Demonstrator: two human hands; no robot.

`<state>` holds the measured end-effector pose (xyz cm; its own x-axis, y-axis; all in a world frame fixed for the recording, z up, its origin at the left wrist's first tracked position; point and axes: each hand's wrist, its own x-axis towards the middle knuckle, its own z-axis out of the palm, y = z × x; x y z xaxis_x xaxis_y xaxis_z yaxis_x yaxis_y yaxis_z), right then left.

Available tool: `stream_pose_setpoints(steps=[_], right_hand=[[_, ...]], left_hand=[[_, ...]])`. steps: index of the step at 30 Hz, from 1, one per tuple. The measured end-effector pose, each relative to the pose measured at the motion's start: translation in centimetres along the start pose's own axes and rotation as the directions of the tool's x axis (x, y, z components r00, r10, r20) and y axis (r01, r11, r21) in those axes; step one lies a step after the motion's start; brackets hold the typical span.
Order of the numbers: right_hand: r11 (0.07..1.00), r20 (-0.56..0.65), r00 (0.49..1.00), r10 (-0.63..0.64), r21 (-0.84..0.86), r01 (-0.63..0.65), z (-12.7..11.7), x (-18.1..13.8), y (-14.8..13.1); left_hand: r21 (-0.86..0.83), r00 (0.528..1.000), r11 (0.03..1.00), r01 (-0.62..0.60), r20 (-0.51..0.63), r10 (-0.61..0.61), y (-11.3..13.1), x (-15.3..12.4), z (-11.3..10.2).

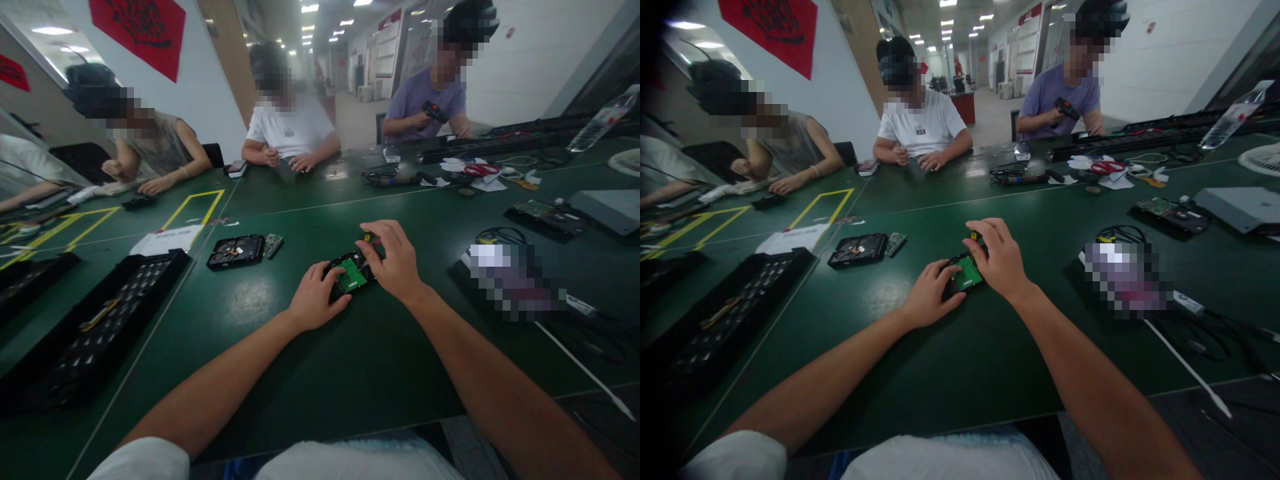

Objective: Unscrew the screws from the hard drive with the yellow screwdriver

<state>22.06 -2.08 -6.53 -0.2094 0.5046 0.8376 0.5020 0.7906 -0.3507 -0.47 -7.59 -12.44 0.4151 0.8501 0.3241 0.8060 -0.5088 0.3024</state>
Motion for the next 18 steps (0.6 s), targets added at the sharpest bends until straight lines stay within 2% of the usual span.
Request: stream_pose_setpoints(steps=[7, 12, 18], right_hand=[[0.999, -0.01, 1.0, 0.015, 0.033, -0.015, 0.3, -0.9, -0.1], [1.0, -0.06, 0.998, -0.005, -0.027, 0.003, 0.5, -1.1, -0.6], [1.0, -0.017, 1.0, 0.002, 0.026, -0.001, 0.7, -1.3, -1.1]], left_hand=[[-0.004, 1.0, 1.0, -0.002, -0.009, 0.002, 0.0, 0.0, 0.1], [0.007, 1.0, 1.0, 0.007, -0.014, -0.007, 0.0, 0.0, 0.1], [0.005, 1.0, 1.0, -0.004, -0.009, 0.005, -0.1, 0.0, 0.2]])
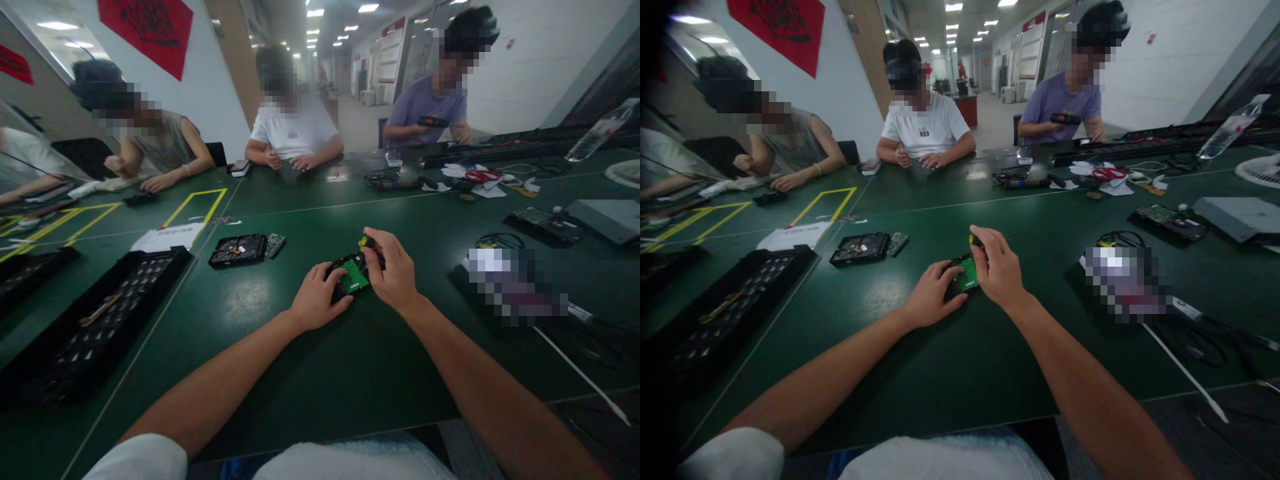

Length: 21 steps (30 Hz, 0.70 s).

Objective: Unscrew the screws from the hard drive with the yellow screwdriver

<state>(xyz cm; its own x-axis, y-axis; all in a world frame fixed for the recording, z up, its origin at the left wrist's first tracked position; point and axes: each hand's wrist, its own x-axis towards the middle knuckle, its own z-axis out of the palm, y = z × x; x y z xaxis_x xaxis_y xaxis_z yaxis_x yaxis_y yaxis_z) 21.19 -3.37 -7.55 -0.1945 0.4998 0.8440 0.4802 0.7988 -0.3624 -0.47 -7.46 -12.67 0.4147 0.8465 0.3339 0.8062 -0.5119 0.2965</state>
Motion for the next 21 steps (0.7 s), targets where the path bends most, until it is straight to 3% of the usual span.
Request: stream_pose_setpoints(steps=[10, 21], right_hand=[[0.998, -0.034, 0.999, 0.007, -0.055, -0.009, -0.33, -0.12, 0.53], [1.0, -0.001, 1.0, -0.011, 0.002, 0.011, -0.59, -0.12, 0.49]], left_hand=[[-0.012, 1.0, 1.0, 0.015, 0.008, -0.015, 0.02, -0.01, -0.03], [-0.022, 1.0, 1.0, 0.003, -0.005, -0.003, 0.16, 0.07, -0.14]])
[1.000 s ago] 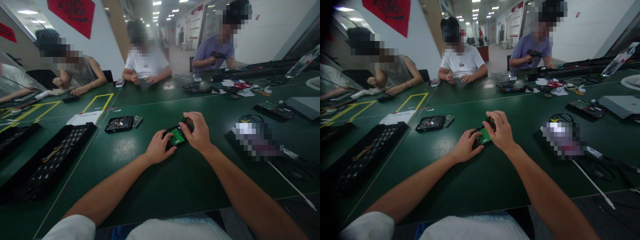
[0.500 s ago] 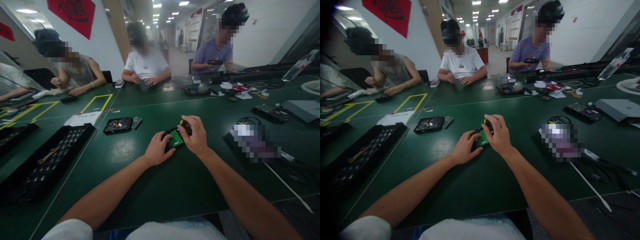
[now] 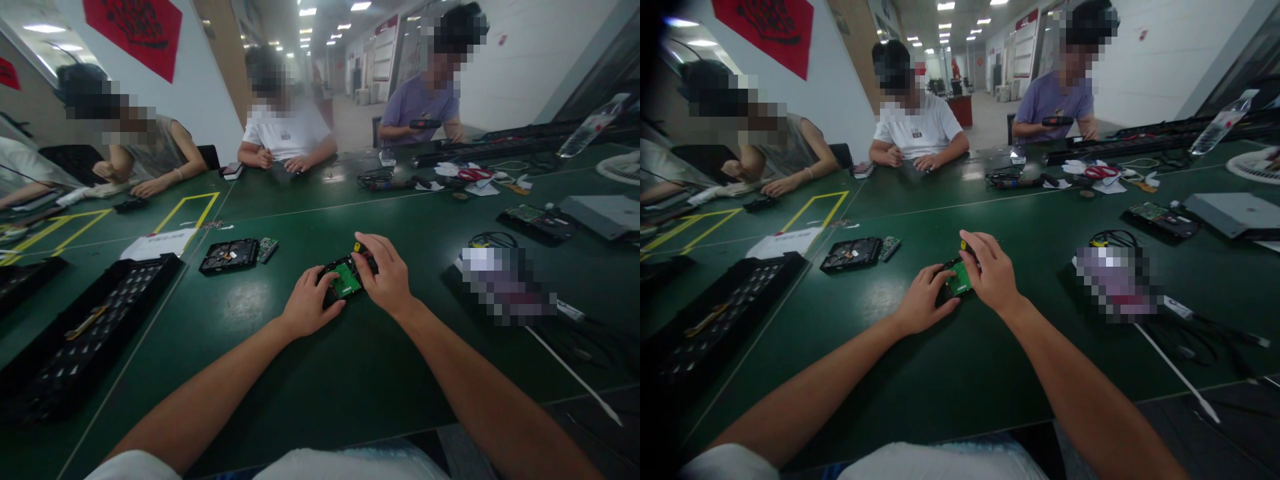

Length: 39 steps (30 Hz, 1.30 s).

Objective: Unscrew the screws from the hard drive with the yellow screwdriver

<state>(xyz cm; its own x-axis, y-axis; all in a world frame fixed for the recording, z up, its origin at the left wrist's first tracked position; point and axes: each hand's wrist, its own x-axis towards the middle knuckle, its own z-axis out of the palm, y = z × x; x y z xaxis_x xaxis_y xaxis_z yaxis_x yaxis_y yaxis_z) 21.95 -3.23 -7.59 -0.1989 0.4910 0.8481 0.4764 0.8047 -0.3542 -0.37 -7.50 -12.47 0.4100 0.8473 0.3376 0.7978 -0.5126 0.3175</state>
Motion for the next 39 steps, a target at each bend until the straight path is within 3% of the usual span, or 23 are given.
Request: stream_pose_setpoints(steps=[12, 39], right_hand=[[0.999, -0.023, 0.999, 0.046, -0.019, -0.047, -0.32, 0.15, 0.2], [0.997, 0.049, 0.996, 0.076, 0.015, -0.077, -0.46, 0.8, 0.33]], left_hand=[[-0.025, 1.0, 1.0, -0.003, 0.018, 0.004, -0.33, -0.02, -0.11], [-0.034, 0.999, 0.999, -0.015, 0.047, 0.017, -0.89, -0.06, -0.11]])
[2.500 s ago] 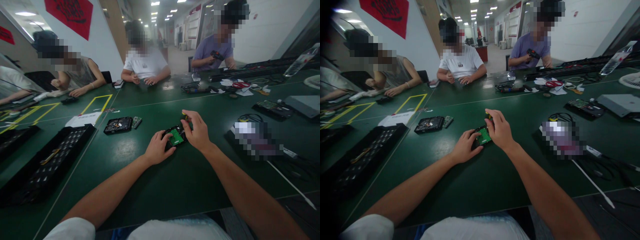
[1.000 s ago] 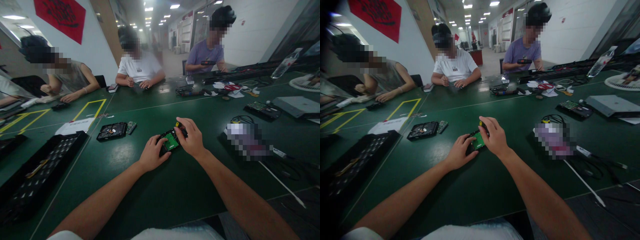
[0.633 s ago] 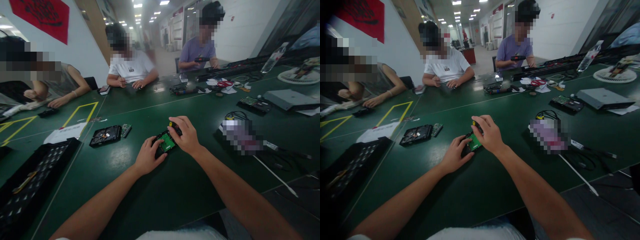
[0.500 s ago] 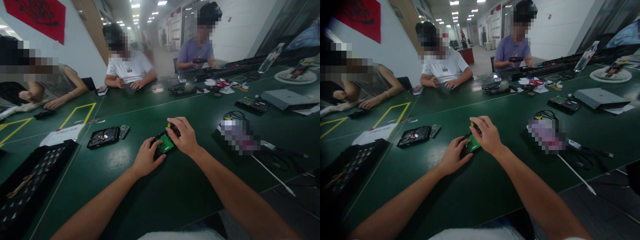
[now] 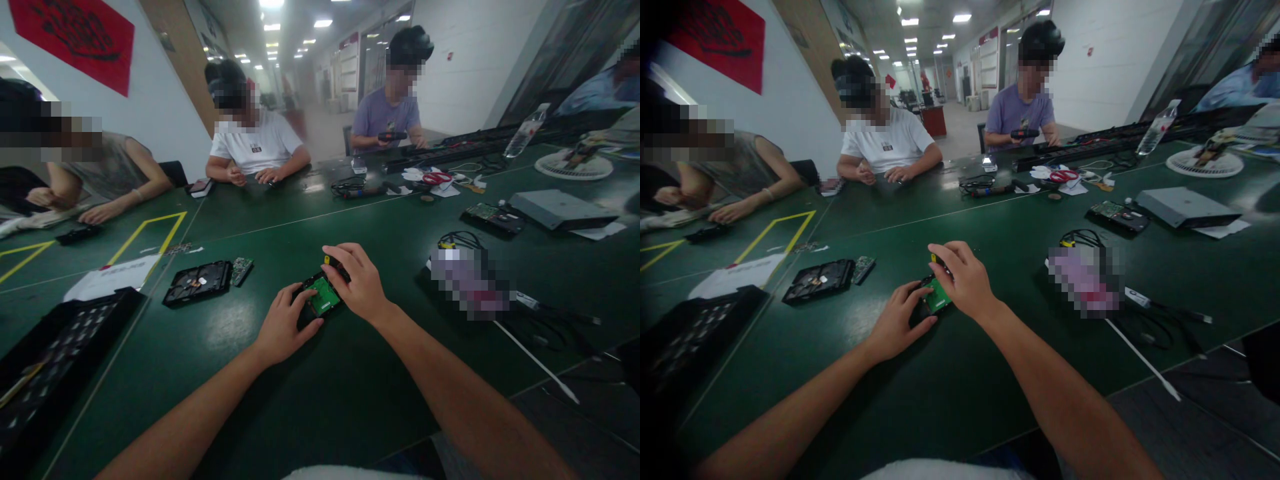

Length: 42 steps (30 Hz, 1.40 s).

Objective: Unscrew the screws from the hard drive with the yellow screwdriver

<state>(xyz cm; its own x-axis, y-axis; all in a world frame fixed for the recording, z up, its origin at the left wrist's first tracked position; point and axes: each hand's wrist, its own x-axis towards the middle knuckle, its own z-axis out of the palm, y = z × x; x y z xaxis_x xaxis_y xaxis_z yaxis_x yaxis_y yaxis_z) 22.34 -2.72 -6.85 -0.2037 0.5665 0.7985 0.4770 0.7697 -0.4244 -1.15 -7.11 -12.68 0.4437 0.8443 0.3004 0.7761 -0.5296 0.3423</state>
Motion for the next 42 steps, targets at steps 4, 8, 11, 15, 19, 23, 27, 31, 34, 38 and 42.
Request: stream_pose_setpoints(steps=[4, 8, 11, 15, 19, 23, 27, 31, 34, 38, 42], right_hand=[[1.0, 0.013, 1.0, 0.014, 0.008, -0.014, 0.0, 0.0, 0.1], [1.0, 0.008, 1.0, 0.007, 0.019, -0.007, 0.0, 0.1, 0.2], [1.0, -0.007, 1.0, -0.003, 0.018, 0.003, 0.0, 0.1, 0.3], [1.0, -0.009, 1.0, -0.006, 0.02, 0.007, 0.0, 0.1, 0.3], [1.0, -0.006, 1.0, -0.01, 0.025, 0.01, 0.0, 0.1, 0.3], [0.999, -0.017, 1.0, 0.024, 0.032, -0.024, 0.0, 0.1, 0.3], [0.999, -0.017, 0.999, 0.038, 0.022, -0.038, 0.0, 0.1, 0.3], [0.998, -0.056, 0.997, 0.048, -0.025, -0.049, 0.0, 0.2, 0.3], [0.995, -0.076, 0.995, 0.068, -0.07, -0.073, 0.0, 0.4, 0.4], [0.992, -0.012, 0.996, 0.09, -0.091, -0.091, -0.2, 1.1, 0.2], [0.995, 0.091, 0.992, 0.087, -0.05, -0.082, -0.4, 2.2, -0.5]], left_hand=[[0.009, 1.0, 1.0, 0.004, -0.002, -0.004, 0.3, 0.0, -0.1], [0.015, 1.0, 1.0, 0.014, 0.003, -0.014, 0.5, 0.1, -0.3], [0.017, 1.0, 1.0, 0.017, 0.013, -0.017, 0.5, 0.0, -0.4], [0.017, 1.0, 1.0, 0.022, 0.019, -0.023, 0.6, 0.1, -0.5], [0.01, 1.0, 1.0, 0.022, 0.017, -0.022, 0.8, 0.2, -0.6], [0.017, 1.0, 0.999, 0.028, 0.009, -0.028, 1.0, 0.2, -0.6], [0.022, 1.0, 0.999, 0.023, 0.005, -0.023, 0.9, 0.2, -0.4], [0.005, 1.0, 1.0, 0.021, -0.017, -0.021, 0.7, 0.2, -0.1], [0.006, 0.999, 1.0, 0.025, -0.039, -0.024, 0.6, 0.2, 0.0], [-0.004, 0.998, 1.0, 0.012, -0.055, -0.012, 0.6, 0.1, 0.1], [-0.005, 0.998, 1.0, 0.011, -0.067, -0.011, 0.7, 0.0, 0.0]])
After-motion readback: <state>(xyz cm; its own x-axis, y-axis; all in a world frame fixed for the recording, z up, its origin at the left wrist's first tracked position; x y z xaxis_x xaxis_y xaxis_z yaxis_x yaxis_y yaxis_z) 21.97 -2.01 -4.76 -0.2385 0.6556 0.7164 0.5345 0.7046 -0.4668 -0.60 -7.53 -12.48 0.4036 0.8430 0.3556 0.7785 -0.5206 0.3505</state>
